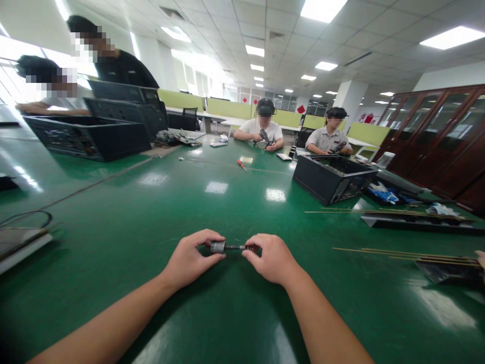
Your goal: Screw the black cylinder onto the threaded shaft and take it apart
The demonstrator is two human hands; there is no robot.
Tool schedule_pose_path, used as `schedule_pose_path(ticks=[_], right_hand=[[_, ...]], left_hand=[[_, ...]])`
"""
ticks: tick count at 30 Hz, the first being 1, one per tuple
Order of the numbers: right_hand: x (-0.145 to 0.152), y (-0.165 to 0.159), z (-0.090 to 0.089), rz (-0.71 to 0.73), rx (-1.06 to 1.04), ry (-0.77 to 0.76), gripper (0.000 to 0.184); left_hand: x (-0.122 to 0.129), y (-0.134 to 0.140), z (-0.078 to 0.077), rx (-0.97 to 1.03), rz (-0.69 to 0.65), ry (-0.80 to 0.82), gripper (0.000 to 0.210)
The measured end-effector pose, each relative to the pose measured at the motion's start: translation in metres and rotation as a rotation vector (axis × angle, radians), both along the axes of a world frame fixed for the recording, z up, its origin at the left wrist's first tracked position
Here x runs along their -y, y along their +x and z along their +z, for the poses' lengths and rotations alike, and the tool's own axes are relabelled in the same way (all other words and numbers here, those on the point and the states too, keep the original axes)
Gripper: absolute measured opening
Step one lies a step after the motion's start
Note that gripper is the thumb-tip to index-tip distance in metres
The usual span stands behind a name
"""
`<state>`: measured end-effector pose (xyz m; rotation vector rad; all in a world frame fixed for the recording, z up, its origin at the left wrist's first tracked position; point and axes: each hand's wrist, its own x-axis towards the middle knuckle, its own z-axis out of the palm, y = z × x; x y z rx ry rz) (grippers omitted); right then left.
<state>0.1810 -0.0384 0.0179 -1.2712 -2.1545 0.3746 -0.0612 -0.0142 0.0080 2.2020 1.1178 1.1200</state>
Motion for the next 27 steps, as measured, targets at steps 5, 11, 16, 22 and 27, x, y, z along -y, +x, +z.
schedule_pose_path(ticks=[5,11,16,22,27], right_hand=[[0.000,0.001,0.000,-0.003,0.003,-0.006,0.010],[0.001,0.001,0.002,-0.007,0.003,-0.011,0.010],[-0.001,0.005,0.005,-0.024,0.016,-0.023,0.011],[-0.010,0.018,0.000,-0.184,0.017,-0.102,0.015],[-0.014,0.023,-0.005,-0.218,-0.001,-0.156,0.017]], left_hand=[[0.001,0.000,0.001,-0.005,0.004,-0.003,0.027],[0.000,-0.001,0.000,0.000,0.015,-0.010,0.027],[-0.001,-0.001,0.001,-0.013,0.033,-0.024,0.026],[0.002,-0.001,0.006,-0.040,0.085,-0.002,0.026],[0.003,0.003,0.005,0.011,0.081,-0.066,0.040]])
